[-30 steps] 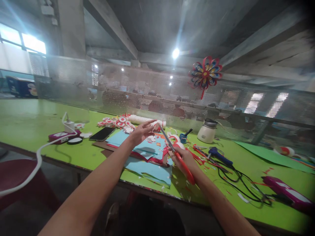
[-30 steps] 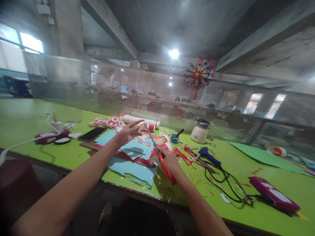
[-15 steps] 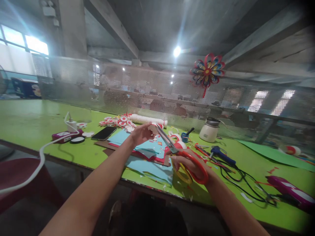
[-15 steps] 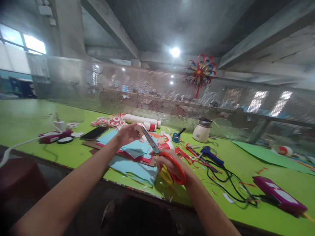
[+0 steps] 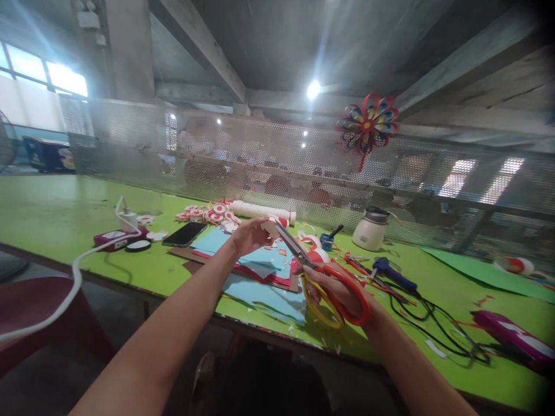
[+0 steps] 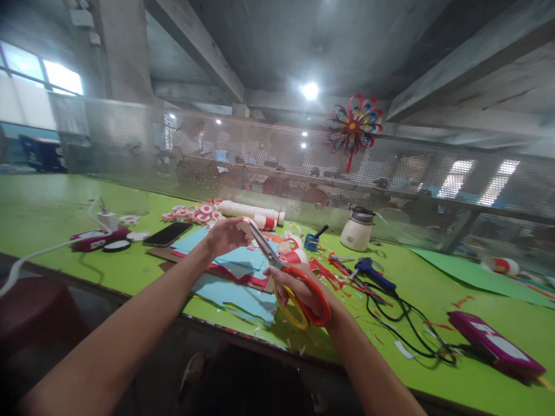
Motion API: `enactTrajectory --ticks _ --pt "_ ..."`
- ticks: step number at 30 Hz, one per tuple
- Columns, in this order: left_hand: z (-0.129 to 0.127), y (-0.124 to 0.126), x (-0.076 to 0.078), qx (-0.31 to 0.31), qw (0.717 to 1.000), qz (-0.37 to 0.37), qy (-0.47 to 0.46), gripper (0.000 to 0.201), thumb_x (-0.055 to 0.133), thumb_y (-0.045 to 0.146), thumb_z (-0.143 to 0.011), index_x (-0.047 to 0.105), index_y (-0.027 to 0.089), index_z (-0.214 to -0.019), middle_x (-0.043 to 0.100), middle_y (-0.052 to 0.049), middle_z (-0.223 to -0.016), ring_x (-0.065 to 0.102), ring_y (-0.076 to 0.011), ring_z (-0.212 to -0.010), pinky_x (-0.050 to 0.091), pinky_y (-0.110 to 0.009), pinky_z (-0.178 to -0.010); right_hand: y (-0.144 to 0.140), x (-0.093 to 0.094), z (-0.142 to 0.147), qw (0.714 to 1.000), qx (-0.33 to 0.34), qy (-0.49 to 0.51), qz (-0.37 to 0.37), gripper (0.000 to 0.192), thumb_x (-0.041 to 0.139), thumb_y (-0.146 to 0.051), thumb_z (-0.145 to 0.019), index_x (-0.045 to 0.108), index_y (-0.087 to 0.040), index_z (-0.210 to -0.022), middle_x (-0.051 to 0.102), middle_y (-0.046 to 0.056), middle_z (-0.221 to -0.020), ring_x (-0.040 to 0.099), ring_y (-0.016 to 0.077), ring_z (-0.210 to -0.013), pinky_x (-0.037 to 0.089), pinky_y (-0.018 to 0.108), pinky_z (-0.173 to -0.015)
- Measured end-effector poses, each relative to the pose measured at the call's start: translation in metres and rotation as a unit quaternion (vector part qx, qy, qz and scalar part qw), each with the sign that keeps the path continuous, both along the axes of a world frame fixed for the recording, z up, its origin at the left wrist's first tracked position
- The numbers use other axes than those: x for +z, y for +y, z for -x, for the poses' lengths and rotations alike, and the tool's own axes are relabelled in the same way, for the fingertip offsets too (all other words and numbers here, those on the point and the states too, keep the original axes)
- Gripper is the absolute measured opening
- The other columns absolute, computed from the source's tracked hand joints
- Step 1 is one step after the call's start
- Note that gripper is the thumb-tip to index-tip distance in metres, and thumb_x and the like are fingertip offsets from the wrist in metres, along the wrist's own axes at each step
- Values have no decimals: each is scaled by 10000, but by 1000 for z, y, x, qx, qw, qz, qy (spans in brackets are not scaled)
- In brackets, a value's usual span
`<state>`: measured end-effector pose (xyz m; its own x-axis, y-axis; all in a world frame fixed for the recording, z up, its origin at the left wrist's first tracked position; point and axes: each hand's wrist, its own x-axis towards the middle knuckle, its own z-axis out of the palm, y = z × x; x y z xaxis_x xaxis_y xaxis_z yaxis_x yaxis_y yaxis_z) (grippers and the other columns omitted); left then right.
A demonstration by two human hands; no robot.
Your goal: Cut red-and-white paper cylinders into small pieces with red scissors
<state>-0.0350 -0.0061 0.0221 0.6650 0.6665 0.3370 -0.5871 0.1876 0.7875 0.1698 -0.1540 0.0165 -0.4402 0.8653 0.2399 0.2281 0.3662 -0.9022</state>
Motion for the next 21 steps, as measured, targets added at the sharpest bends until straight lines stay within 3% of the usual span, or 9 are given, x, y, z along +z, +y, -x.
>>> enactTrajectory --ticks 10,13,16,21 --pt "0 3 0 15 1000 -14 10 147 565 271 -733 590 129 -762 624 -48 -695 581 -148 -646 389 -255 -562 4 -6 -2 998 32 40 37 451 419 -369 -908 519 -152 -526 505 4 -567 569 123 -568 476 294 -630" --pt "0 2 0 13 1000 -19 15 150 563 275 -730 586 129 -755 622 -45 -686 574 -142 -634 383 -252 -555 5 -7 -3 997 32 55 53 339 427 -365 -907 605 -138 -729 500 -12 -562 567 124 -558 484 300 -627" --pt "1 1 1 14 1000 -16 14 141 558 270 -731 579 131 -752 618 -40 -682 565 -136 -630 381 -252 -557 6 -8 -3 995 33 66 65 298 426 -367 -908 596 -135 -987 482 -32 -551 549 115 -531 476 278 -577" --pt "1 0 2 10 1000 -17 12 126 545 263 -737 564 139 -746 599 -25 -672 552 -127 -615 387 -256 -565 4 -6 -1 992 38 90 76 291 442 -359 -903 596 -134 -1006 458 -39 -566 467 79 -487 439 230 -513"
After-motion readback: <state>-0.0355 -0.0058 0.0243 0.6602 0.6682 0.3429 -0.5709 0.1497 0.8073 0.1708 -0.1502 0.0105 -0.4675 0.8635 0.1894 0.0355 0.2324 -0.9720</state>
